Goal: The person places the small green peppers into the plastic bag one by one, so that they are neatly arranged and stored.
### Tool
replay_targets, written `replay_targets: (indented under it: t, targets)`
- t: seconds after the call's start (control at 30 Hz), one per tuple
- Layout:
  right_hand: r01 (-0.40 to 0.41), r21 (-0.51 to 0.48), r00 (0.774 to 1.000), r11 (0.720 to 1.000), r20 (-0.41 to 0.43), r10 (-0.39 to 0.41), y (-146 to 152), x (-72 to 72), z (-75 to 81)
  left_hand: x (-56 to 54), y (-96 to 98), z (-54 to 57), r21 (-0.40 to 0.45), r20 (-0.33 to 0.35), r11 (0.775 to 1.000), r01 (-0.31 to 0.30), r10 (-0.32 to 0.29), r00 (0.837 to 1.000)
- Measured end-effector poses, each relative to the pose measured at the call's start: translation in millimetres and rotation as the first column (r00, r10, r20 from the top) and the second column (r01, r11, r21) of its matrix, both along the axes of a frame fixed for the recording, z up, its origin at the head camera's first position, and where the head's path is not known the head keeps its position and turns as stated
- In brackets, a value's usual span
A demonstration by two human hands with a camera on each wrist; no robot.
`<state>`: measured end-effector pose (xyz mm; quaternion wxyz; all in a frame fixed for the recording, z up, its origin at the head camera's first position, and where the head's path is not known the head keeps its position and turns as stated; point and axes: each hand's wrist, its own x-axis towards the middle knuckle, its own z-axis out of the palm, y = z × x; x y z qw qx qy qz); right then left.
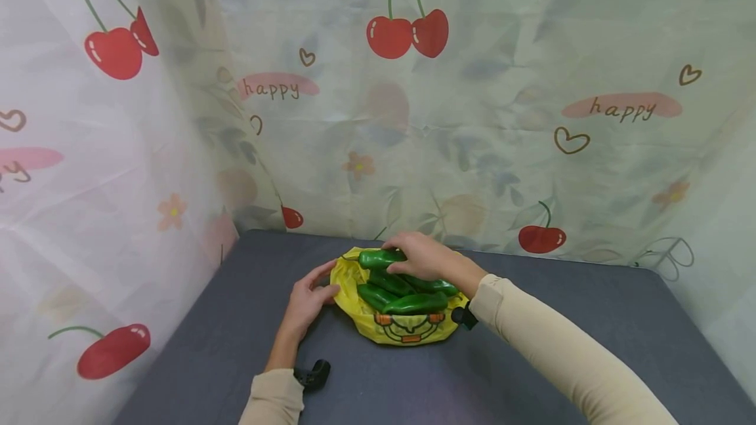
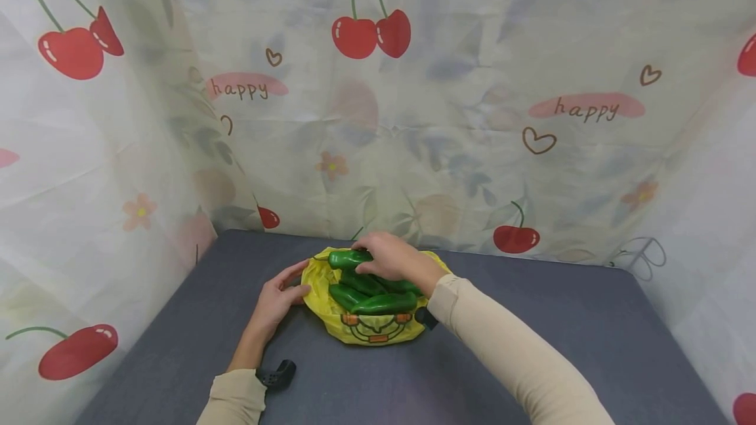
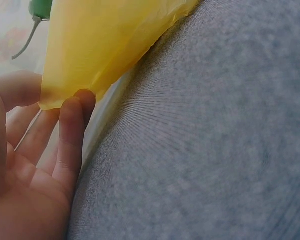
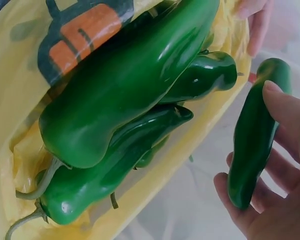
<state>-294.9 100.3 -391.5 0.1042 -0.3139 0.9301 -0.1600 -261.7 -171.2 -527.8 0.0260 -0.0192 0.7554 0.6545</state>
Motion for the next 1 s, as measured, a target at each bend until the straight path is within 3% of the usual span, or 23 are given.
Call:
replay_targets:
  t: [0.4,1.0]
  targets:
    - [0.024,0.002,0.999,1.0,-0.028,-0.024,4,4.8,5.5,-1.3,-0.7,-4.4,-0.017,-0.001,1.0,-0.01,0.01,1.0]
    - [0.038,-0.036,0.996,0.999,-0.081,-0.041,12,10.3,-4.6,-7.6,-16.4,-0.7,-0.049,-0.007,0.999,-0.016,0.016,1.0]
